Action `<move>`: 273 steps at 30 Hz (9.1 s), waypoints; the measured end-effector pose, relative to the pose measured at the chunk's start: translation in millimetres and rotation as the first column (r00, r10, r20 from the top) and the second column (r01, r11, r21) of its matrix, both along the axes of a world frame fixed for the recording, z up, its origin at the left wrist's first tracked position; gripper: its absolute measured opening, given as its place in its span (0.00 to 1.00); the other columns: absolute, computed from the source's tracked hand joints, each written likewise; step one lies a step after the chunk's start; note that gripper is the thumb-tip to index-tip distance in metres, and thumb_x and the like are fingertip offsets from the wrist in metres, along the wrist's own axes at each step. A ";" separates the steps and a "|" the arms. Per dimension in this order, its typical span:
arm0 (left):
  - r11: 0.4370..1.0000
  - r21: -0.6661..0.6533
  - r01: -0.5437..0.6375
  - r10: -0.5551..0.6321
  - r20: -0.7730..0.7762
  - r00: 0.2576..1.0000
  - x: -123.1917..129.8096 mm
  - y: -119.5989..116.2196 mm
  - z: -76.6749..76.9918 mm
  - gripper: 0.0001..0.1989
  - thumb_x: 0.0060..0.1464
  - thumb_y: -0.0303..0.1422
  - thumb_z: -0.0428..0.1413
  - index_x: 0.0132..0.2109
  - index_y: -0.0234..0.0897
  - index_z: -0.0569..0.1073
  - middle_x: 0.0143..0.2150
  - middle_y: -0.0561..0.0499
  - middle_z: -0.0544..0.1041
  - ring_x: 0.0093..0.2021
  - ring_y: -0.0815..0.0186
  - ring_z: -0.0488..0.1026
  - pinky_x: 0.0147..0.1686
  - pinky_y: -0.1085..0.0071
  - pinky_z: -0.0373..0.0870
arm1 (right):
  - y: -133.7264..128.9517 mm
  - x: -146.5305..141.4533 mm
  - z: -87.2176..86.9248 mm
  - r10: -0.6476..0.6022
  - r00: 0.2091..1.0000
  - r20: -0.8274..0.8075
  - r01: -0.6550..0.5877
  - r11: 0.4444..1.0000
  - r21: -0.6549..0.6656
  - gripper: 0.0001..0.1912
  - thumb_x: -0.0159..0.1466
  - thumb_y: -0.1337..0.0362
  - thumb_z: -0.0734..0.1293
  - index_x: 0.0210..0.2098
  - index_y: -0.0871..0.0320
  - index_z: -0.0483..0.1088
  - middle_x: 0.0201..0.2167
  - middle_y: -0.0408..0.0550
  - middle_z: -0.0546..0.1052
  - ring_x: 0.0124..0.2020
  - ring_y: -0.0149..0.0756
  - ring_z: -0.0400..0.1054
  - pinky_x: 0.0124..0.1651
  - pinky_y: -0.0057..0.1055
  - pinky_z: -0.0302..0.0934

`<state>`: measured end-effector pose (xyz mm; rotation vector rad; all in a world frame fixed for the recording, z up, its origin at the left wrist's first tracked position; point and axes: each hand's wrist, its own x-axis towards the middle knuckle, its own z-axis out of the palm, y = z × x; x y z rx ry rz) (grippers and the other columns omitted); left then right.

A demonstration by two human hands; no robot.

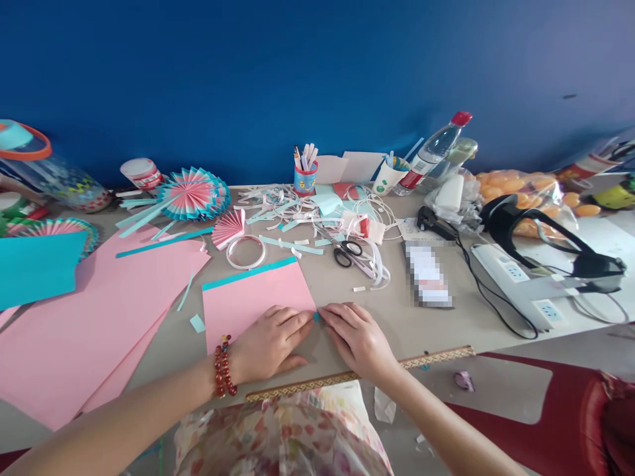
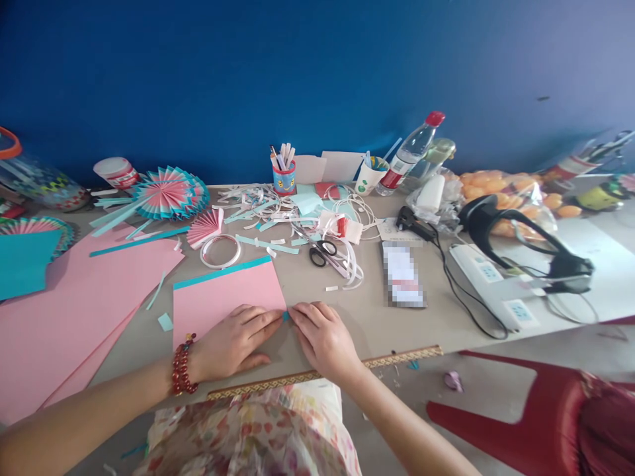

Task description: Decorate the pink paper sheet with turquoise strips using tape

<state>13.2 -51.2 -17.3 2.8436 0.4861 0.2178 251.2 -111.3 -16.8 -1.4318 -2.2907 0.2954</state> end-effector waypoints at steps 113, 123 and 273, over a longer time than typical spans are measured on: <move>0.991 -0.102 -0.092 0.112 0.211 0.971 12.9 5.9 4.1 0.12 0.65 0.28 0.47 0.51 0.37 0.71 0.49 0.46 0.74 0.48 0.60 0.70 0.49 0.62 0.70 | -2.8 -27.1 5.1 -0.185 0.978 -0.094 0.188 0.982 0.029 0.17 0.63 0.72 0.62 0.51 0.55 0.69 0.46 0.52 0.76 0.47 0.42 0.69 0.53 0.42 0.65; 0.831 0.148 -0.536 0.492 0.255 0.832 -19.5 57.3 1.3 0.24 0.62 0.39 0.51 0.61 0.31 0.63 0.54 0.37 0.70 0.54 0.50 0.68 0.50 0.53 0.68 | 44.8 -10.4 11.3 -0.462 0.887 0.006 0.455 0.874 0.173 0.15 0.66 0.67 0.60 0.52 0.57 0.69 0.50 0.54 0.74 0.52 0.45 0.67 0.55 0.43 0.62; 0.630 -0.652 -0.422 0.739 0.337 0.583 -86.9 112.2 112.9 0.14 0.62 0.43 0.51 0.46 0.38 0.71 0.39 0.51 0.76 0.43 0.62 0.73 0.44 0.72 0.68 | 76.6 43.1 57.5 -0.430 0.898 0.091 0.439 0.863 -0.252 0.10 0.56 0.57 0.67 0.35 0.53 0.64 0.29 0.41 0.76 0.28 0.36 0.71 0.29 0.28 0.55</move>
